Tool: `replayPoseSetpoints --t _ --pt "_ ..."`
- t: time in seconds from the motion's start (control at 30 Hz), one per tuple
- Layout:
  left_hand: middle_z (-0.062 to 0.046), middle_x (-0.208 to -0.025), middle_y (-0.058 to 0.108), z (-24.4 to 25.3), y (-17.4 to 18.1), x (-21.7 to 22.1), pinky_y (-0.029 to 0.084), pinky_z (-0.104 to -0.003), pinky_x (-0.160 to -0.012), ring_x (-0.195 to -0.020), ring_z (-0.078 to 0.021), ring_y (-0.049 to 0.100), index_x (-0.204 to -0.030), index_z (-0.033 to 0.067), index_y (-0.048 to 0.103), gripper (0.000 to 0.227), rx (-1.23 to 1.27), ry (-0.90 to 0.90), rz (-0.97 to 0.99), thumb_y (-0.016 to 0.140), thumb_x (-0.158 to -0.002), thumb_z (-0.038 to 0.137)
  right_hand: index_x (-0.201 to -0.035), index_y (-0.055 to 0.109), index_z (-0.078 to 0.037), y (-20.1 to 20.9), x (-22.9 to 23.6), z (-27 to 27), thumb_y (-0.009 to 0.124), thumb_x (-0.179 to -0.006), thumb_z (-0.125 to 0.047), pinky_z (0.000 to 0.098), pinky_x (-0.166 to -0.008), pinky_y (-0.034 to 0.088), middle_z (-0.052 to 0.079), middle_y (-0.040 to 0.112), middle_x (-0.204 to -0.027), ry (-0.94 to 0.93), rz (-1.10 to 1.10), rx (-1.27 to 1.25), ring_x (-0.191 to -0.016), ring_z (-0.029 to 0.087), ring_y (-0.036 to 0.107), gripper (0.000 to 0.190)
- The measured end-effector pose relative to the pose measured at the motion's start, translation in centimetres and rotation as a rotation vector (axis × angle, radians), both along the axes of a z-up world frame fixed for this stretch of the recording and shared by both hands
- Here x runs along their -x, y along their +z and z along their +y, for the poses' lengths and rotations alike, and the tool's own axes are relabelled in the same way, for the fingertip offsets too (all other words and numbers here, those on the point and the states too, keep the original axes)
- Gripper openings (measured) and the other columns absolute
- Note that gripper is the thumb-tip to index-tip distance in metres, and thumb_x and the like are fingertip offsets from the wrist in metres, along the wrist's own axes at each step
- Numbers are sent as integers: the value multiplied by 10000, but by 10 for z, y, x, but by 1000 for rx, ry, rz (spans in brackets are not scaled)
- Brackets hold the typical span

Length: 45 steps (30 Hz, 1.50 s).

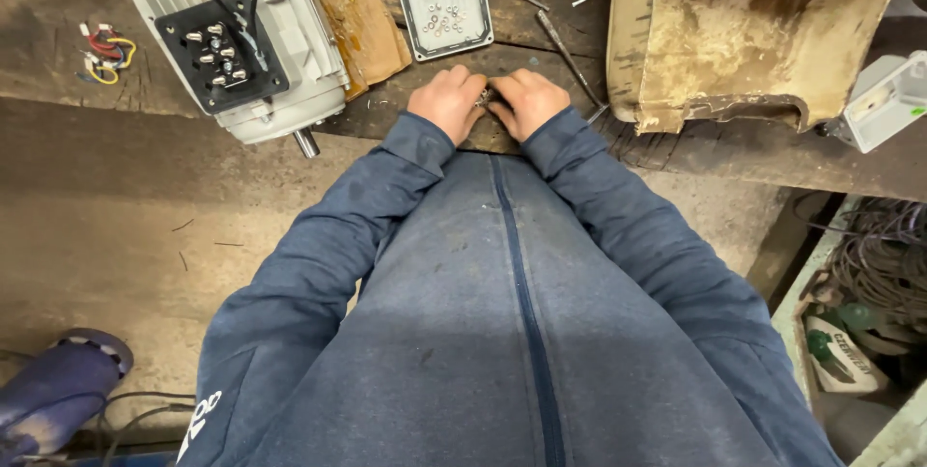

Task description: The person uses a screwdriver to unscrew the terminal box cover of an electric motor, removes the cover and sets it on the workbench, then picks up the small screws from the bench and places them into a plastic tray. At the end the person moves the motor aside and reaches for another motor component.

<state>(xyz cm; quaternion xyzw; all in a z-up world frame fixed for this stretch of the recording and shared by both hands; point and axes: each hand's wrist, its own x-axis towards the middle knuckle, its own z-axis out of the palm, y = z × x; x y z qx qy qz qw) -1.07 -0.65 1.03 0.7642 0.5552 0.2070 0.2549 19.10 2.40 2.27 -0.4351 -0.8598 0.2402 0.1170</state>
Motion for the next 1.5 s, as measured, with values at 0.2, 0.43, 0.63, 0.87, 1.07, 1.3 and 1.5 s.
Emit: replayPoseSetpoints --t 0.2,0.43,0.63,0.87,1.07,1.3,1.5 --pt "-102 -958 601 5 -22 0 544 -462 -718 -927 -338 640 -1012 120 642 185 -6 -15 -44 748 -871 174 -1198 694 -95 -14 -3 -6 779 -885 -180 431 -796 555 115 670 -1017 -24 77 1 -950 343 668 336" --pt "-116 -904 613 12 -24 1 546 -472 -707 -877 -350 649 -947 104 649 131 8 -30 -49 733 -854 141 -1162 694 -87 -5 -4 -3 806 -830 -242 445 -762 544 137 664 -992 -112 57 -1 -919 364 658 383" --pt "-96 -927 606 11 -22 -1 557 -458 -698 -905 -329 656 -946 110 634 101 -7 -44 5 712 -885 133 -1096 725 -122 -3 2 -9 774 -895 -213 406 -750 561 86 663 -965 -69 -17 -72 -911 305 664 226" --pt "-83 -965 608 13 -7 0 553 -455 -658 -925 -308 656 -980 115 625 164 26 -36 23 720 -867 187 -1001 708 -121 0 3 -7 756 -908 -205 414 -711 554 83 643 -912 -35 -38 -71 -867 304 661 135" --pt "-82 -966 609 10 -10 3 551 -454 -665 -909 -306 658 -991 112 622 161 40 -43 39 712 -903 212 -920 630 -79 2 9 1 751 -867 -198 471 -696 544 131 624 -868 -37 -65 35 -843 358 658 178" --pt "-75 -977 618 9 -10 5 545 -467 -669 -923 -310 665 -986 129 626 154 72 -14 16 712 -902 225 -905 608 -52 -12 14 10 734 -826 -242 513 -685 546 176 647 -888 -36 -160 96 -819 401 668 241" --pt "-86 -977 635 9 -6 7 533 -478 -663 -872 -339 671 -984 140 642 145 132 25 -40 718 -907 235 -913 627 -51 -12 11 12 730 -831 -252 510 -688 546 178 659 -887 -20 -142 109 -809 402 673 240"
